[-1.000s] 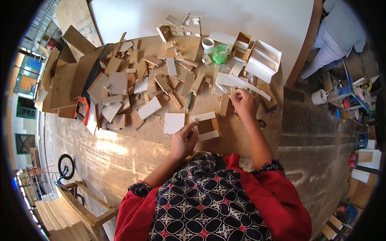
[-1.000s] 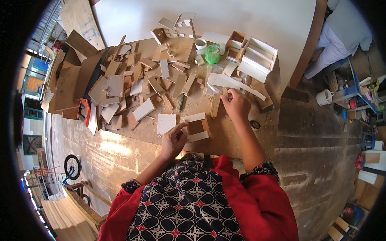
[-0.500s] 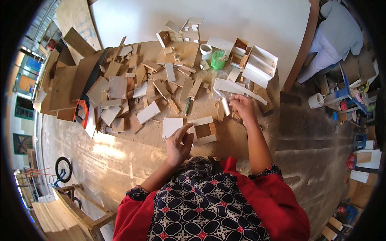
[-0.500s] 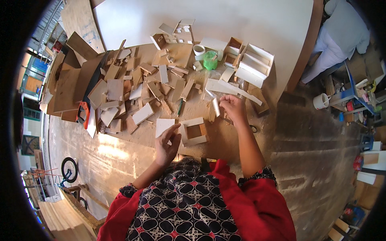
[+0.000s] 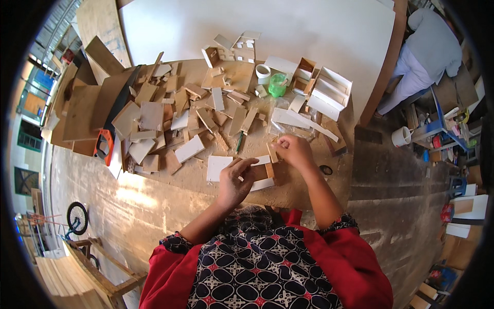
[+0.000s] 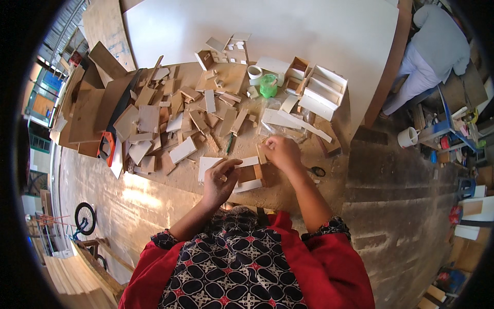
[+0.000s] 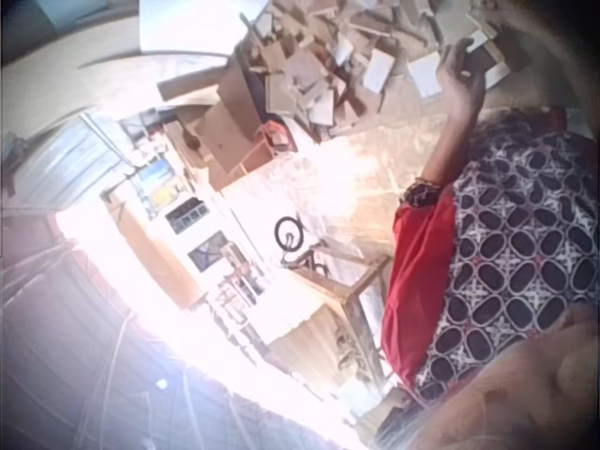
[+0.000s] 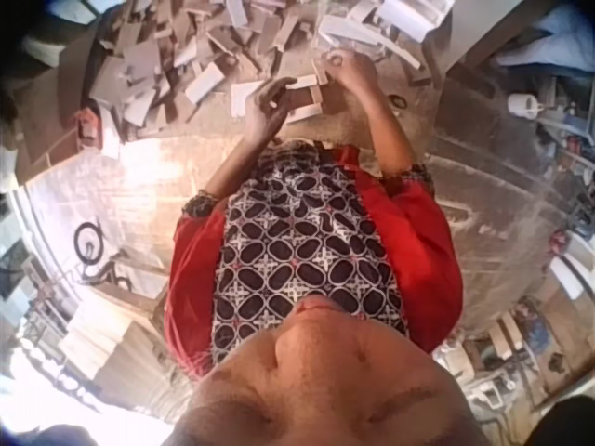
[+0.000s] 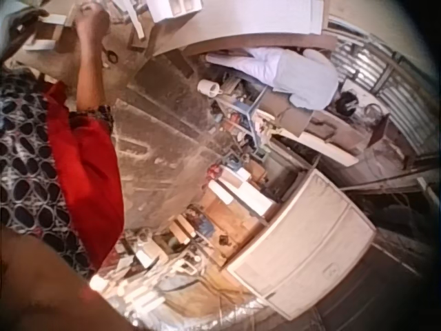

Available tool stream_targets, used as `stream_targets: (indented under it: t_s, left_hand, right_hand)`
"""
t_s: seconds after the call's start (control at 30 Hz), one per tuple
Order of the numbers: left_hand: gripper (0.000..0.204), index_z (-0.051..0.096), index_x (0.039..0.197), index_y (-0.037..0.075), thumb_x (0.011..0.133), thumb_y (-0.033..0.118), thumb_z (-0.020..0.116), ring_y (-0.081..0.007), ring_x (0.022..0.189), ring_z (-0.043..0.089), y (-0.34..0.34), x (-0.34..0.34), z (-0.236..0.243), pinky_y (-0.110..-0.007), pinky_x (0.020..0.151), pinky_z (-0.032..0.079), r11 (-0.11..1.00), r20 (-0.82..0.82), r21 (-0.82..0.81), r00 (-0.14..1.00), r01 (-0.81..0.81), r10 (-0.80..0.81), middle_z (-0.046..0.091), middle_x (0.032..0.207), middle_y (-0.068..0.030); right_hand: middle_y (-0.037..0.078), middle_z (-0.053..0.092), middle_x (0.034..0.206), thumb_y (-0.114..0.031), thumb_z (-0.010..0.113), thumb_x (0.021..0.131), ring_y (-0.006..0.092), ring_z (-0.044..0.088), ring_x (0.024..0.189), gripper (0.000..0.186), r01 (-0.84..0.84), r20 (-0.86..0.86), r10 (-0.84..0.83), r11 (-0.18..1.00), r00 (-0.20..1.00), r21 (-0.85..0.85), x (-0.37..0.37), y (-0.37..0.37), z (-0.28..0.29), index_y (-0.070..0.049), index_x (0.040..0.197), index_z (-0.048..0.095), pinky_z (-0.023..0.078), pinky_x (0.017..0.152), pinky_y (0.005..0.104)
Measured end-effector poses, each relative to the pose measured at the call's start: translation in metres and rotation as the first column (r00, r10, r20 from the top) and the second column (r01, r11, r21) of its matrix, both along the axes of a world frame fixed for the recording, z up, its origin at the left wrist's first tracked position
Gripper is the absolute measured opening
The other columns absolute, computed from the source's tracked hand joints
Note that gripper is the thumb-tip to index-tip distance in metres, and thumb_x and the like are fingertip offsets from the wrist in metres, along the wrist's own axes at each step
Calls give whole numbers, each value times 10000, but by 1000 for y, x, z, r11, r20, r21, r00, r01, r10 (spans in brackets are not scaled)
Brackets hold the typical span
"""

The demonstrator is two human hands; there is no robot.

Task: The person constructs a small model house by cutting cardboard pieces with scissors, applying glue to the edges with a brush, and joining them together on a workbench.

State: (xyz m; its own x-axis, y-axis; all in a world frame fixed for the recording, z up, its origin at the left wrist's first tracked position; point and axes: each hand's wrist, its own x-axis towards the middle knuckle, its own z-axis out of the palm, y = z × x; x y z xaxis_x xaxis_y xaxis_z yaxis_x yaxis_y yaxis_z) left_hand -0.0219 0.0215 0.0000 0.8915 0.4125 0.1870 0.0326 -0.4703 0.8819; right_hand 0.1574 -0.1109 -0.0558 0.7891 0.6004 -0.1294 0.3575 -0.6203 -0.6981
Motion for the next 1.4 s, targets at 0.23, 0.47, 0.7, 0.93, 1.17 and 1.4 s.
stream_targets:
  t_s: [0.23,0.47,0.7,0.93,1.17,1.4]
  left_hand:
    - [238,679,1016,-9,788,-37,618,-160,639,605,0,-1,-2,-279,612,497,1000,12,17,1000,-22,22,603,764,-102]
    - [192,675,1022,-16,839,24,633,-157,671,615,6,-4,2,-277,635,497,999,-26,17,998,-50,50,639,807,-111]
    - [264,656,1028,-66,939,180,624,-93,810,608,8,7,-3,-260,731,507,923,-145,-382,989,-52,-4,691,865,-53]
    - [225,661,1041,-17,958,185,604,-98,799,620,20,-2,-13,-258,744,496,796,-73,-604,997,-40,-6,678,869,-24]
    - [228,639,1103,23,969,199,586,-102,790,619,18,-14,-1,-252,734,490,698,-47,-716,999,-23,-16,663,870,-19]
    - [212,637,1077,28,969,203,583,-100,785,603,24,-27,0,-267,759,490,698,-67,-711,997,-79,44,647,855,-9]
  right_hand:
    - [174,703,893,-427,740,695,326,685,867,431,-101,122,161,912,979,-397,10,38,10,-25,847,712,549,751,409]
    - [156,688,766,-329,743,717,253,684,739,362,-154,40,161,979,986,-134,30,33,-7,-1,869,712,542,678,353]
    - [3,656,731,-164,689,870,41,573,638,151,41,-476,261,845,840,533,-20,25,48,-20,911,704,473,583,223]
    - [59,676,921,-219,740,814,142,611,681,243,-7,61,-25,882,998,471,23,44,53,-63,992,685,518,658,301]
    - [127,680,960,-259,733,794,288,676,807,353,119,551,-195,978,811,171,136,67,21,-114,1113,687,537,701,377]
    - [113,690,781,-168,747,746,273,680,738,166,17,496,-86,990,864,141,151,83,18,-59,842,666,529,667,370]
